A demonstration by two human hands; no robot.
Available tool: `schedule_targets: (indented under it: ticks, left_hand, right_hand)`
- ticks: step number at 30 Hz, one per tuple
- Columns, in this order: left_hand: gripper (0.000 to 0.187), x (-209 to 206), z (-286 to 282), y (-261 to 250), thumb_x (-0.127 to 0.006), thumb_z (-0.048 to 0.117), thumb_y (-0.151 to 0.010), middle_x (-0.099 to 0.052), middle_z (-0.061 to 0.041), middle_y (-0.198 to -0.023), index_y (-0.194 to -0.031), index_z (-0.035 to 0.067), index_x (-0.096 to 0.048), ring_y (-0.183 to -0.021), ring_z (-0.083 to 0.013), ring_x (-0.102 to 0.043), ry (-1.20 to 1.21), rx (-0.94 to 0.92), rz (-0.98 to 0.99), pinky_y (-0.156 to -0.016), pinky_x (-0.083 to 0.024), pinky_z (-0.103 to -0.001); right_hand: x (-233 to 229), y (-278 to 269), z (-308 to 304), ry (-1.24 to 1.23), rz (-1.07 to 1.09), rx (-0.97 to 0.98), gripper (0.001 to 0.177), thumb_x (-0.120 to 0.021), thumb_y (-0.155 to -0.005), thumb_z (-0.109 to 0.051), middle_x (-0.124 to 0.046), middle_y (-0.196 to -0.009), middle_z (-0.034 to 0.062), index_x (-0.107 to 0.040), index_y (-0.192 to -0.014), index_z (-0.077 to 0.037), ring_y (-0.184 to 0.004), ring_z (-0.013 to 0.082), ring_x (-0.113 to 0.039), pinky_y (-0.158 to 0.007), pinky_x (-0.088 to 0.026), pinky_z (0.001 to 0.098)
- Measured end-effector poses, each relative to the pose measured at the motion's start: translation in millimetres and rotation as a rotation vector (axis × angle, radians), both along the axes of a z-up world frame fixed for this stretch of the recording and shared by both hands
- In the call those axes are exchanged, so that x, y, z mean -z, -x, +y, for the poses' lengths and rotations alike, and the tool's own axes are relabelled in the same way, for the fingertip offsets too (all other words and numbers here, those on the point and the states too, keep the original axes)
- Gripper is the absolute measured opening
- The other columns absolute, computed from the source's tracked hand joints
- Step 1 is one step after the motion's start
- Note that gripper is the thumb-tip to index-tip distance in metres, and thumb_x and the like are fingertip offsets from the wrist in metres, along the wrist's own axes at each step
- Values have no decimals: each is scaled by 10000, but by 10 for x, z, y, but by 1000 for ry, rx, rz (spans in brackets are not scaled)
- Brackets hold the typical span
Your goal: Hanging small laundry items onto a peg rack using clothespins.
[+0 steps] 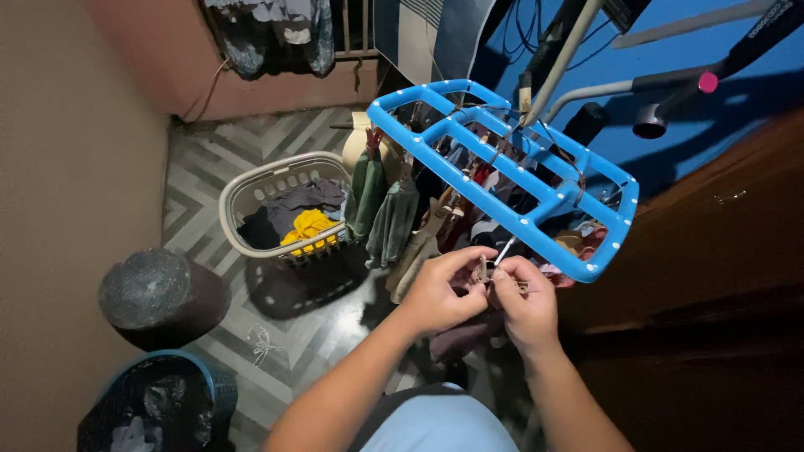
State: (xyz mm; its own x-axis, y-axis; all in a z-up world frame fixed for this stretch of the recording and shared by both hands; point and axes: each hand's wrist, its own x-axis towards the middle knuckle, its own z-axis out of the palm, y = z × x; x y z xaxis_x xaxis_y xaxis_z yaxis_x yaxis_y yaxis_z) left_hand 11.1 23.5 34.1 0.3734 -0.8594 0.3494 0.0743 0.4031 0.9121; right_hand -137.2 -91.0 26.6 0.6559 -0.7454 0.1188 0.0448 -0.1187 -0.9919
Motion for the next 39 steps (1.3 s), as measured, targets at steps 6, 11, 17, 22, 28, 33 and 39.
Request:
schedule_targets:
  ticks: [6,11,17,22,28,33,39]
  left_hand:
    - [363,-7,-36,-113,-684,15,-865,-627,39,-881,-1227,9,-657,-775,-18,-579,5,87,3,-703,-526,-214]
    - [339,-57,-62,-184,-668,12,-850,-633,27,-871,-1188,11,-647,-770,-25,-583,-2,108,-68,-699,-528,-216]
    - [319,13,-105,-167,-627,18,-874,-636,7,-943,-1193,20,-619,-847,-34,-610,7,174,-34,-757,-555,-230]
    - [328,-9,-96,-142,-639,3,-870,-636,-13,-972,-1196,18,-603,-879,-58,-621,6,157,-73,-789,-562,-254]
    - [494,10,-133,-58,-631,-8,-915,-661,-20,-1097,-1400,27,-546,-977,-80,-649,43,145,0,-896,-570,-269]
    - [568,77,-177,-46,-586,-8,-945,-661,-18,-1132,-1504,33,-492,-976,-85,-643,7,193,329,-878,-549,-267]
    - [360,172,-259,-85,-578,28,-976,-686,-27,-1071,-1329,-29,-618,-917,-78,-641,-26,129,226,-844,-563,-270]
  right_hand:
    - [-87,-22,19,13,12,-21,117,-600,-995,-83,-575,-742,-44,-618,-885,-48,-634,27,-488,-561,-385,207]
    - [-109,-25,7,7,-21,-29,104,-613,-991,-73,-565,-749,-49,-618,-891,-46,-636,25,-478,-562,-373,204]
    - [-98,-26,-9,24,-36,-64,90,-614,-989,-71,-595,-802,-49,-625,-906,-39,-689,24,-510,-617,-407,205]
    - [-57,25,-40,-173,-97,-79,86,-622,-991,-84,-609,-759,-17,-636,-919,-38,-636,50,-517,-576,-406,221]
    - [-257,5,-47,141,68,-69,78,-641,-977,-94,-632,-841,-37,-662,-961,-20,-733,38,-546,-659,-451,206]
    - [-334,-86,-21,430,18,-48,54,-643,-980,-65,-704,-854,2,-669,-992,-19,-764,65,-653,-711,-529,219]
    - [-346,-106,-151,381,-45,-178,67,-631,-979,-59,-708,-893,28,-658,-1009,-5,-781,78,-658,-711,-536,228]
